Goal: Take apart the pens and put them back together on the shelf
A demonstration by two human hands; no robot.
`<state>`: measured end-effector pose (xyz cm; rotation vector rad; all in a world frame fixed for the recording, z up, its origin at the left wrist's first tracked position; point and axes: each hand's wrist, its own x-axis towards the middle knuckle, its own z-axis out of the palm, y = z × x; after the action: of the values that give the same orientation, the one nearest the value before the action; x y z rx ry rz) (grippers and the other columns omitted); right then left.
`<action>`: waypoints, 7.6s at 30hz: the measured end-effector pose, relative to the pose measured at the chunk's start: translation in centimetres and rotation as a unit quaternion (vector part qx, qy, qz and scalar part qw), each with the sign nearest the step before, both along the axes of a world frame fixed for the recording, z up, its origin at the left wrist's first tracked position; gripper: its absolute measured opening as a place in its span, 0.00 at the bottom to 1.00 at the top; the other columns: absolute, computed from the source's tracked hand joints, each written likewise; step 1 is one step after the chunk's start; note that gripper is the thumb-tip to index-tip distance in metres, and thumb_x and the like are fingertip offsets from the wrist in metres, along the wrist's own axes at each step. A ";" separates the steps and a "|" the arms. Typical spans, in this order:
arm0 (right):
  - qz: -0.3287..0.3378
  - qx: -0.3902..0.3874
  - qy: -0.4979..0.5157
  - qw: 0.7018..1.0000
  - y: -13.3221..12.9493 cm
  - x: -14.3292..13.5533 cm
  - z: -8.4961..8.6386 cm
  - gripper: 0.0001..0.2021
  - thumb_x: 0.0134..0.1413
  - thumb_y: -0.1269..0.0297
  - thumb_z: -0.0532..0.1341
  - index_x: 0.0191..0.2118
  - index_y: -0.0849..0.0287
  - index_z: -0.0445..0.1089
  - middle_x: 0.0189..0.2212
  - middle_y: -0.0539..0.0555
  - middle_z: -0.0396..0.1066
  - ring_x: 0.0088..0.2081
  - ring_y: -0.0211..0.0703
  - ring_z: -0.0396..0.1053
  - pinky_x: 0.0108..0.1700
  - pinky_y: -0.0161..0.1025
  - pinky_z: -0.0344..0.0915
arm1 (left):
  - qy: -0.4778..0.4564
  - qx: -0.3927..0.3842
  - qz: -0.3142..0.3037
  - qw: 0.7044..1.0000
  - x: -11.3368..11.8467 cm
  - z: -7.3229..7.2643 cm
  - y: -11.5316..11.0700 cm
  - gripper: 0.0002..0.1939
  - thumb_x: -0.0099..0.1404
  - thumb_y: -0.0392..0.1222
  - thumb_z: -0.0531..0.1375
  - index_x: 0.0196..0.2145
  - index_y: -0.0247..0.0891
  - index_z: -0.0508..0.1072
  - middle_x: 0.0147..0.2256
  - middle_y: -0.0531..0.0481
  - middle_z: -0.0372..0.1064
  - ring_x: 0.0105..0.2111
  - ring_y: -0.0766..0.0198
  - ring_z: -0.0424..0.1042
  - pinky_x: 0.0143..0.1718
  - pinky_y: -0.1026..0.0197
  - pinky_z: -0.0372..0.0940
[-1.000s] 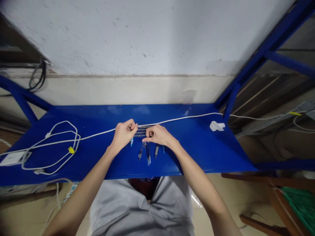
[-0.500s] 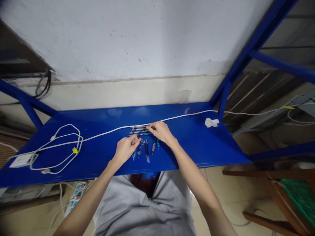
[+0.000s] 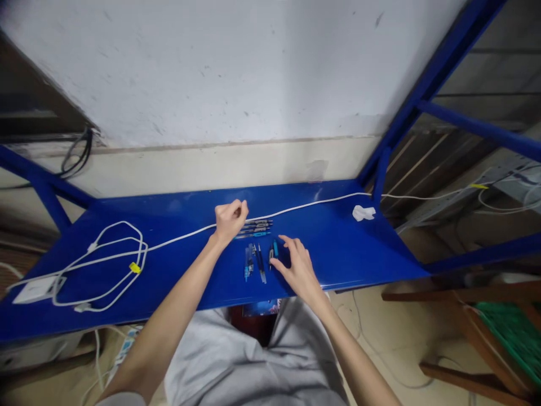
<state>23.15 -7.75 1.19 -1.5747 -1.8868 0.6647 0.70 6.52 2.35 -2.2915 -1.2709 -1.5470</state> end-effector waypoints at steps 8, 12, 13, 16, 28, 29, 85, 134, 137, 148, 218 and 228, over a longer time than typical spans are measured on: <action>0.081 -0.011 -0.059 0.995 0.8 0.1 0.3 0.32 0.53 0.44 0.70 0.62 0.44 0.65 0.57 0.58 0.65 0.58 0.60 0.65 0.56 0.54 0.62 | 0.043 0.052 -0.008 0.998 -0.6 -2.7 -0.3 0.22 0.71 0.37 0.55 0.19 0.40 0.56 0.14 0.61 0.48 0.14 0.73 0.51 0.21 0.64 0.48; 0.069 0.004 -0.067 0.995 1.3 -0.5 0.0 0.26 0.59 0.45 0.66 0.59 0.46 0.68 0.55 0.59 0.66 0.57 0.59 0.67 0.55 0.53 0.63 | 0.035 0.050 -0.002 0.998 -0.4 -2.7 0.2 0.21 0.71 0.37 0.56 0.20 0.39 0.58 0.14 0.60 0.50 0.14 0.73 0.53 0.22 0.65 0.49; 0.068 0.005 -0.069 0.995 1.3 -0.6 -0.1 0.25 0.59 0.45 0.66 0.59 0.46 0.68 0.55 0.59 0.66 0.57 0.59 0.67 0.55 0.53 0.63 | 0.032 0.054 -0.001 0.998 -0.5 -2.6 0.3 0.21 0.71 0.37 0.56 0.20 0.39 0.58 0.14 0.60 0.50 0.14 0.73 0.53 0.22 0.65 0.49; 0.071 0.010 -0.079 0.994 1.1 -0.7 -0.2 0.26 0.58 0.46 0.67 0.59 0.47 0.68 0.54 0.59 0.67 0.56 0.59 0.68 0.54 0.53 0.64 | 0.029 0.070 0.007 0.997 -0.9 -2.5 0.2 0.21 0.70 0.36 0.56 0.20 0.39 0.58 0.14 0.61 0.51 0.14 0.73 0.53 0.21 0.65 0.48; 0.204 0.058 -0.018 0.977 9.7 -1.2 2.5 0.08 0.62 0.63 0.67 0.46 0.55 0.75 0.41 0.54 0.71 0.40 0.46 0.69 0.44 0.41 0.65 | 0.057 0.071 0.025 0.996 -1.4 -2.1 0.0 0.19 0.70 0.36 0.57 0.20 0.39 0.61 0.14 0.59 0.56 0.14 0.72 0.58 0.23 0.64 0.50; 0.243 0.062 -0.044 0.967 11.0 -1.6 2.5 0.07 0.60 0.64 0.69 0.43 0.56 0.75 0.38 0.54 0.71 0.40 0.46 0.68 0.44 0.40 0.63 | 0.058 0.075 0.028 0.995 -1.5 -2.0 0.0 0.19 0.70 0.36 0.57 0.20 0.39 0.61 0.14 0.59 0.57 0.15 0.72 0.58 0.23 0.64 0.50; 0.089 0.162 0.104 0.977 13.2 -3.4 -0.3 0.15 0.70 0.53 0.56 0.40 0.54 0.77 0.36 0.55 0.78 0.40 0.50 0.71 0.48 0.47 0.66 | 0.147 -0.076 0.044 0.985 -0.6 -2.2 -0.6 0.18 0.73 0.38 0.53 0.24 0.41 0.64 0.26 0.47 0.70 0.31 0.55 0.64 0.34 0.53 0.53; 0.094 0.213 0.033 0.972 13.6 -1.6 -1.3 0.07 0.69 0.65 0.58 0.39 0.57 0.73 0.37 0.57 0.75 0.41 0.51 0.69 0.46 0.45 0.63 | 0.240 -0.109 0.045 0.963 -0.3 -1.2 -1.4 0.14 0.77 0.42 0.49 0.39 0.40 0.74 0.38 0.45 0.71 0.41 0.54 0.68 0.41 0.52 0.56; 0.084 0.218 0.042 0.971 13.8 -1.3 -1.2 0.08 0.68 0.64 0.58 0.38 0.57 0.73 0.36 0.57 0.76 0.41 0.51 0.69 0.45 0.46 0.63 | 0.231 -0.101 0.056 0.966 -0.8 -1.2 -1.2 0.12 0.76 0.39 0.51 0.37 0.40 0.73 0.37 0.46 0.71 0.41 0.54 0.67 0.41 0.52 0.56; 0.057 0.242 0.066 0.966 14.0 -1.3 -1.2 0.12 0.69 0.61 0.58 0.33 0.56 0.71 0.32 0.55 0.75 0.37 0.49 0.68 0.43 0.45 0.62 | 0.200 -0.082 0.056 0.975 -2.1 -1.4 -0.6 0.10 0.74 0.35 0.53 0.35 0.41 0.72 0.37 0.47 0.73 0.39 0.55 0.67 0.41 0.52 0.56; 0.390 -0.082 0.118 0.910 10.8 -3.9 1.2 0.10 0.58 0.57 0.69 0.33 0.58 0.80 0.31 0.54 0.80 0.33 0.44 0.76 0.41 0.38 0.69 | 0.088 -0.188 0.036 0.978 -1.5 -2.3 -0.3 0.11 0.73 0.35 0.52 0.35 0.41 0.72 0.35 0.49 0.71 0.39 0.59 0.70 0.42 0.57 0.63; 0.390 -0.078 0.117 0.910 10.9 -3.2 1.7 0.04 0.62 0.66 0.66 0.38 0.58 0.79 0.34 0.53 0.80 0.36 0.44 0.79 0.43 0.37 0.71 | 0.082 -0.185 0.027 0.979 -1.5 -2.1 -0.3 0.11 0.73 0.35 0.52 0.34 0.41 0.71 0.35 0.49 0.70 0.39 0.59 0.70 0.42 0.57 0.63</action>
<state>19.96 3.16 2.90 -0.7120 -2.2879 1.2984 -0.77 6.22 0.23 -2.5062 -1.6765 -1.1513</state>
